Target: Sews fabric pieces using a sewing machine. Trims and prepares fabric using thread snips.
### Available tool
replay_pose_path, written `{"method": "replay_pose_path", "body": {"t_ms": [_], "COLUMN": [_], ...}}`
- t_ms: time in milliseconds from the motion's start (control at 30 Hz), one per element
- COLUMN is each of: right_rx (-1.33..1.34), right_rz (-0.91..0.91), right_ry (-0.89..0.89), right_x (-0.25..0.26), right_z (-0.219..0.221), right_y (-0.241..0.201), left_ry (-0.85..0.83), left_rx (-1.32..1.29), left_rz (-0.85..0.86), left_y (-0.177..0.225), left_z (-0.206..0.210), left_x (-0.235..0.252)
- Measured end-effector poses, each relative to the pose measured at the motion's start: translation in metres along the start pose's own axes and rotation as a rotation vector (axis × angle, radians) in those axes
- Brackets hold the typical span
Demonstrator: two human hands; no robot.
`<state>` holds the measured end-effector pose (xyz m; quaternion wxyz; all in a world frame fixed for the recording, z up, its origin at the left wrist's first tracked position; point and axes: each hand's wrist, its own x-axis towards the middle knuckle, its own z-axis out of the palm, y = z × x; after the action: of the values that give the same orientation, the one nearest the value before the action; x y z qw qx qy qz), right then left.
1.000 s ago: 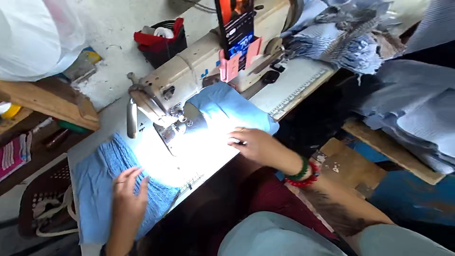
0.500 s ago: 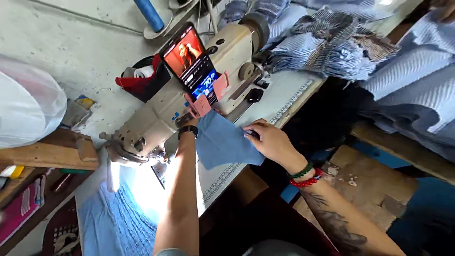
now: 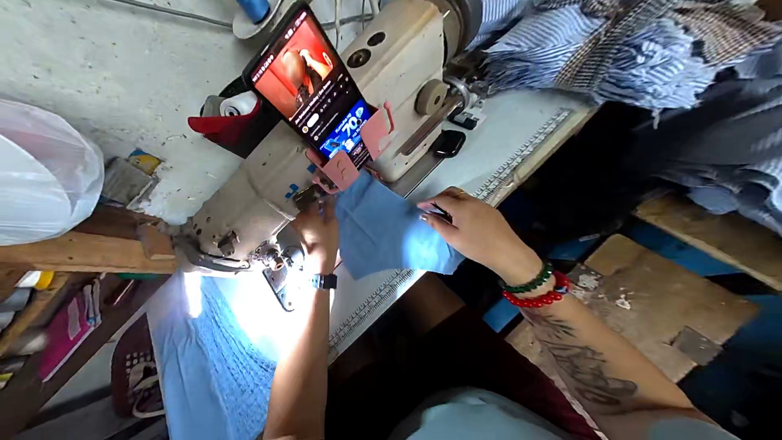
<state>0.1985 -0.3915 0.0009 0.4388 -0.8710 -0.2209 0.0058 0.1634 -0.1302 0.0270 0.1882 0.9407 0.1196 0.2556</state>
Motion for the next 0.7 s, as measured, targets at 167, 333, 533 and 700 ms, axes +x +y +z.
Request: {"method": "replay_pose_path", "body": {"t_ms": [167,333,533,700], "right_rx": [0.340,0.420,0.436,0.600], "right_rz": [-0.156,-0.254,-0.313,-0.317], "right_ry": [0.033,0.036,0.120,0.256], "right_x": [0.003,0.007,0.002,-0.018], "right_z": [0.023,0.043,0.028,0.017], "right_y": [-0.034,-0.056,-0.061,-0.059], "left_ry": [0.072,0.039,-0.086,0.045], "left_rx": [-0.156,-0.247,-0.666,-1.119], "left_rz": [0.092,0.023,-0.059,-0.349], "left_y": [0.019,0.035,0.033,0.034], "left_z": [-0.010,-0.027,-0.056,-0.064], "left_x": [-0.033,-0.049,-0.061,-0.077]}}
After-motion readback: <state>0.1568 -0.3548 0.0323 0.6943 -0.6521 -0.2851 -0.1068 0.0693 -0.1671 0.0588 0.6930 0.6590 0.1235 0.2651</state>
